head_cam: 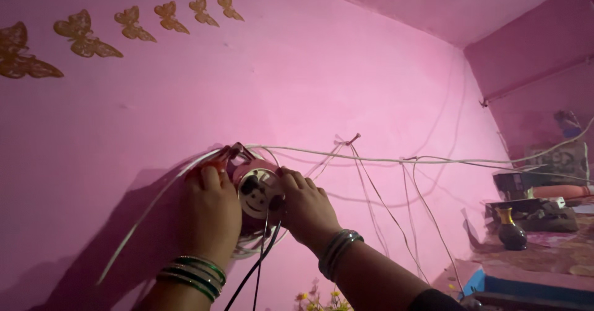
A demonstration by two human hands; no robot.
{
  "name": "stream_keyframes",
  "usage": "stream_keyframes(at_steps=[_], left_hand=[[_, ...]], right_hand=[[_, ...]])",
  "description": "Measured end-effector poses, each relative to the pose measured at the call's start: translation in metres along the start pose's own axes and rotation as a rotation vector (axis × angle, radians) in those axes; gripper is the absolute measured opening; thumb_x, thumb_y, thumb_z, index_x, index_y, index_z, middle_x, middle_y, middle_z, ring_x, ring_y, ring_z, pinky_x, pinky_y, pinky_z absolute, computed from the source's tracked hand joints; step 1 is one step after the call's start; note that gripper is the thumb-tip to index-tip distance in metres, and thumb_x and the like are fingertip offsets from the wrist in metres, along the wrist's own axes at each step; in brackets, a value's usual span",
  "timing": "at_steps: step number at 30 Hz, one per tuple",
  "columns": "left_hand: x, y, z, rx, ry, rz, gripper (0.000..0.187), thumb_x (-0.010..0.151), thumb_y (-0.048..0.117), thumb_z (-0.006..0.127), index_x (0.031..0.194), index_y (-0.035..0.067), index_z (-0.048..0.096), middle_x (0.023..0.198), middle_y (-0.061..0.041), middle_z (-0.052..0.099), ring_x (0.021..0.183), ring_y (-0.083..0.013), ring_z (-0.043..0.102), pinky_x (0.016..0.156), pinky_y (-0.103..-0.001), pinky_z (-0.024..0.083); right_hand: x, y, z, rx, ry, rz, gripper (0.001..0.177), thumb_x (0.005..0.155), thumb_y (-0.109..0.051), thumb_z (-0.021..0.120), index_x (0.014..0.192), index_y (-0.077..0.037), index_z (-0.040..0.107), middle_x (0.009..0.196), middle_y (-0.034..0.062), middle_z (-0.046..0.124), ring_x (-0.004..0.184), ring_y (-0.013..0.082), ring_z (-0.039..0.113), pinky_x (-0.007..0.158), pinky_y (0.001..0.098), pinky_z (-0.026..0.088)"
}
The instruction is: The person wipes down an extension cord reel, a small electronic device, and a DVD player with a red cloth, lifting the DVD player to wipe its underside and the surface beneath it.
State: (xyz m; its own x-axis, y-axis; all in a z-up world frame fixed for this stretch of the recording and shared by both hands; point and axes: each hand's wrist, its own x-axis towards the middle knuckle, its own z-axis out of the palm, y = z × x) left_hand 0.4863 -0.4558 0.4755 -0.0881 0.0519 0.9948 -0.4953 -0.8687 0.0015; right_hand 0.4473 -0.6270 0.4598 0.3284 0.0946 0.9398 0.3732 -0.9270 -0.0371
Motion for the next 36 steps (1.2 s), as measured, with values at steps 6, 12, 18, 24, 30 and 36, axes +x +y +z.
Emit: stream_keyframes(at_steps=[6, 12, 18, 24, 30, 36], left_hand=[[0.003, 0.012, -0.018, 0.263, -0.169, -0.002, 0.025, 0.101, 0.014, 0.053, 0.112, -0.004, 0.065, 0.111, -0.022, 0.063, 0.101, -0.0376, 0.063, 0.081, -0.046, 0.056], [0.053, -0.008, -0.021, 0.211, -0.226, 0.257, 0.026, 0.098, 0.018, 0.054, 0.111, 0.002, 0.071, 0.118, -0.017, 0.064, 0.106, -0.0365, 0.063, 0.087, -0.045, 0.056], [0.034, -0.02, 0.0, 0.282, -0.056, 0.415, 0.029, 0.097, 0.017, 0.054, 0.115, 0.003, 0.071, 0.115, -0.016, 0.065, 0.11, -0.0355, 0.061, 0.089, -0.046, 0.055], [0.001, -0.003, -0.006, 0.371, -0.049, 0.238, 0.026, 0.096, 0.013, 0.055, 0.111, -0.003, 0.069, 0.111, -0.017, 0.064, 0.101, -0.0353, 0.061, 0.083, -0.042, 0.056], [-0.004, 0.016, -0.039, 0.258, -0.247, 0.102, 0.024, 0.095, 0.01, 0.054, 0.107, -0.005, 0.068, 0.112, -0.019, 0.064, 0.104, -0.034, 0.063, 0.087, -0.041, 0.057], [0.028, 0.021, -0.049, 0.096, -0.426, 0.093, 0.026, 0.098, 0.018, 0.052, 0.11, 0.007, 0.073, 0.122, -0.013, 0.066, 0.117, -0.0294, 0.062, 0.098, -0.043, 0.052]], right_hand=[[-0.001, 0.004, 0.003, 0.043, 0.01, 0.003, 0.084, 0.072, -0.031, 0.084, 0.143, -0.011, 0.045, 0.143, 0.0055, 0.054, 0.129, 0.0293, 0.053, 0.103, 0.047, 0.044], [-0.001, 0.007, 0.009, 0.015, 0.029, -0.002, 0.077, 0.08, -0.031, 0.078, 0.145, -0.011, 0.043, 0.142, 0.0075, 0.054, 0.129, 0.0299, 0.054, 0.101, 0.0478, 0.045], [-0.002, 0.007, 0.005, 0.013, -0.018, 0.026, 0.086, 0.075, -0.034, 0.081, 0.146, -0.011, 0.04, 0.142, 0.0077, 0.053, 0.129, 0.03, 0.053, 0.102, 0.0483, 0.044], [-0.002, 0.007, 0.004, 0.023, -0.006, 0.008, 0.084, 0.078, -0.033, 0.081, 0.148, -0.01, 0.04, 0.143, 0.0077, 0.053, 0.129, 0.0297, 0.054, 0.103, 0.0481, 0.044], [-0.002, 0.006, 0.005, 0.007, -0.017, 0.012, 0.087, 0.077, -0.033, 0.081, 0.149, -0.01, 0.038, 0.143, 0.0071, 0.052, 0.13, 0.0293, 0.053, 0.103, 0.0472, 0.044], [-0.003, 0.008, 0.006, 0.015, -0.007, -0.002, 0.085, 0.077, -0.032, 0.083, 0.147, -0.012, 0.04, 0.147, 0.006, 0.05, 0.135, 0.0284, 0.049, 0.104, 0.0493, 0.042]])
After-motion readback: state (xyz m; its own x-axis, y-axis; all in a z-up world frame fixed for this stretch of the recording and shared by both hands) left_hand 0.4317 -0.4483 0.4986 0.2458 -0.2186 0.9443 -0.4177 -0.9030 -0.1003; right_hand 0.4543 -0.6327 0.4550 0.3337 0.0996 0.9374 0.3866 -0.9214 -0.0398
